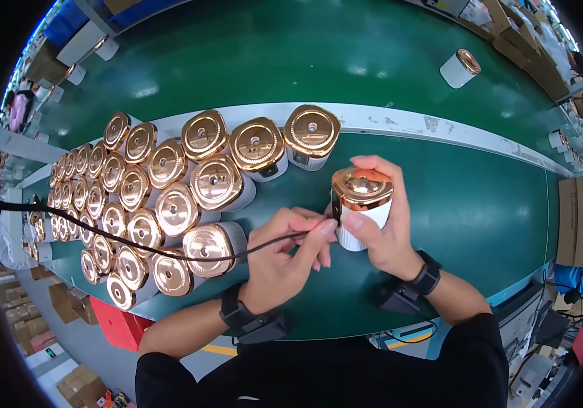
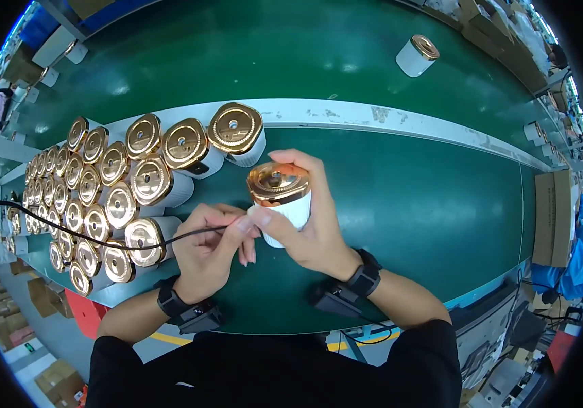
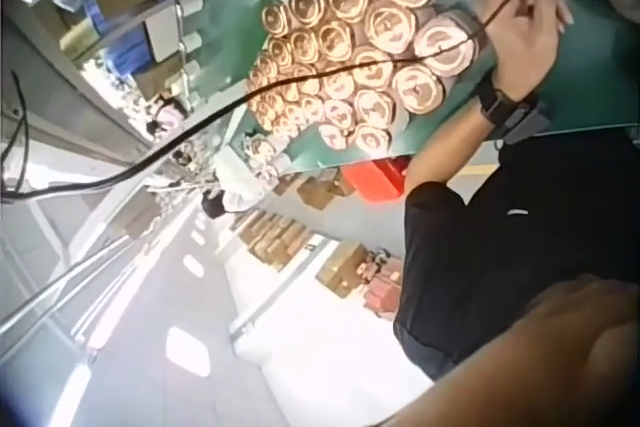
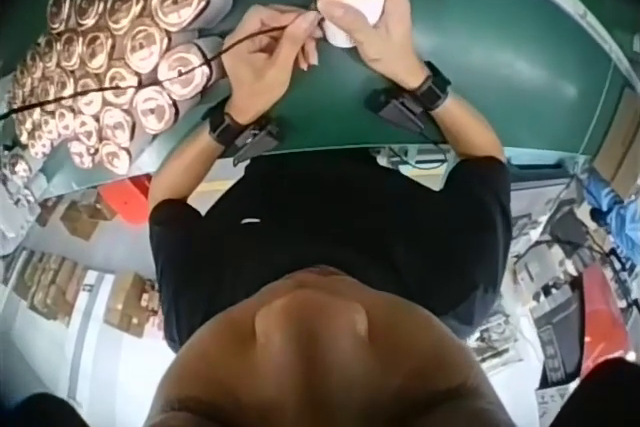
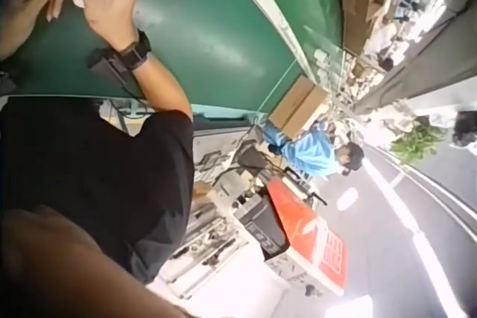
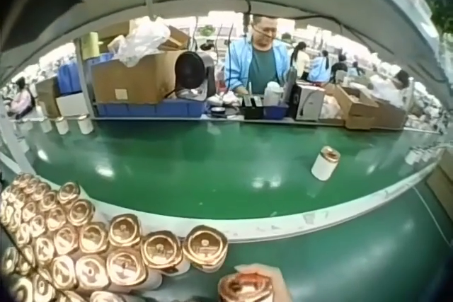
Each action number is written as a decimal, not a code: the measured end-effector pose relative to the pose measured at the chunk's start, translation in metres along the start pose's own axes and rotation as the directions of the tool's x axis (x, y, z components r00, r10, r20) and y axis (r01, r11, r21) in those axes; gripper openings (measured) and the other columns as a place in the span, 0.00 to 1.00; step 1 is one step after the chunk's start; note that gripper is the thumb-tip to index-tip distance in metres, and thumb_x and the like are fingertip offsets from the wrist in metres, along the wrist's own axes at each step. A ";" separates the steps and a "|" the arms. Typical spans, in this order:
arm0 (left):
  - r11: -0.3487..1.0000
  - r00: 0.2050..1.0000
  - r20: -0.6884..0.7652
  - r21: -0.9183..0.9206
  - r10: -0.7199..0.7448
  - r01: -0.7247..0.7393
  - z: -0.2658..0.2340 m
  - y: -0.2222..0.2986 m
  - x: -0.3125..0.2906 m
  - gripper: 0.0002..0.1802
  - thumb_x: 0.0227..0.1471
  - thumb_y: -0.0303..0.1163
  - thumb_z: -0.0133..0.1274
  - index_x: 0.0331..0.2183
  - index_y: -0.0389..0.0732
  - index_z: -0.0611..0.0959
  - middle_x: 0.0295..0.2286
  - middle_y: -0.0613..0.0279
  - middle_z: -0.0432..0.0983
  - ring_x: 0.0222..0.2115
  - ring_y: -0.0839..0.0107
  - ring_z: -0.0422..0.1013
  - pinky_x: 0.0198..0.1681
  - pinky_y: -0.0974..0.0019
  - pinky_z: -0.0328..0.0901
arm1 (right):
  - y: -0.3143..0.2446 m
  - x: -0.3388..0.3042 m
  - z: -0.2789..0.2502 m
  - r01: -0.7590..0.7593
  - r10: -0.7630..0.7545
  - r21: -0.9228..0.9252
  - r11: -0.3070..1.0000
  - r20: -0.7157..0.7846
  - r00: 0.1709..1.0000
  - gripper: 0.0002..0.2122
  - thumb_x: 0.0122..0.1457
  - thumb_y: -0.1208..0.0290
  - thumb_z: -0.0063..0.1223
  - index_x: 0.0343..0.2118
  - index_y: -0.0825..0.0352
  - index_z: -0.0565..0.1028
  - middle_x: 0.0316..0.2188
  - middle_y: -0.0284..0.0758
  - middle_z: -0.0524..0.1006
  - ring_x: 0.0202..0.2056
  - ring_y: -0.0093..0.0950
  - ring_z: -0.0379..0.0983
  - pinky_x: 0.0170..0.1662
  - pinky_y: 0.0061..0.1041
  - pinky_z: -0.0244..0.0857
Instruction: The person tests humidifiers by picking them up from a conveyor belt, inserting a power cable into each unit, and then removing the cable before placing them back. This process is repeated for multiple units throughout the video.
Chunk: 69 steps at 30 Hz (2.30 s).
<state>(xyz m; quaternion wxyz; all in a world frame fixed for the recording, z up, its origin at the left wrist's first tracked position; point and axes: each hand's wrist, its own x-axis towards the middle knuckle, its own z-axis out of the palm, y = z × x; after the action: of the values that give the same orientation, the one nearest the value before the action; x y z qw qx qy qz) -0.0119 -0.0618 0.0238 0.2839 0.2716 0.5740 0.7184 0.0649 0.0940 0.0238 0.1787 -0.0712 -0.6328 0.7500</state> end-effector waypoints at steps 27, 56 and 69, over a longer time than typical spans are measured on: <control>0.989 0.988 -0.072 0.045 -0.138 0.142 0.006 -0.001 -0.004 0.09 0.61 0.29 0.51 0.31 0.38 0.68 0.21 0.59 0.72 0.13 0.79 0.63 0.14 0.76 0.55 | -0.034 0.142 -0.120 0.262 -0.658 -0.760 0.595 -0.274 0.701 0.22 0.47 0.64 0.69 0.33 0.65 0.63 0.33 0.38 0.68 0.35 0.31 0.69 0.40 0.30 0.66; 0.931 0.943 0.068 -0.150 -0.326 0.332 -0.002 0.008 0.002 0.08 0.59 0.28 0.54 0.34 0.37 0.70 0.25 0.59 0.76 0.18 0.79 0.70 0.18 0.77 0.61 | -0.103 -0.042 0.073 0.104 -0.316 0.405 0.908 0.503 0.805 0.30 0.72 0.55 0.16 0.63 0.78 0.54 0.58 0.47 0.68 0.59 0.32 0.64 0.64 0.28 0.48; 0.909 0.933 0.149 -0.219 -0.327 0.354 -0.006 0.005 -0.004 0.08 0.60 0.31 0.53 0.34 0.40 0.71 0.25 0.64 0.75 0.19 0.84 0.68 0.18 0.79 0.59 | -0.146 -0.010 0.082 -0.854 -0.010 0.500 0.146 0.864 0.504 0.43 0.65 0.37 0.21 0.62 0.82 0.55 0.59 0.55 0.64 0.58 0.40 0.65 0.63 0.33 0.52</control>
<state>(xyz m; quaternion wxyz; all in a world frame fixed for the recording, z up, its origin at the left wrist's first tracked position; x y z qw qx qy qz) -0.0146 -0.0696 0.0275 0.4669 0.1692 0.5041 0.7066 0.0725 0.0348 0.1800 -0.3246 0.1361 -0.0328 0.9354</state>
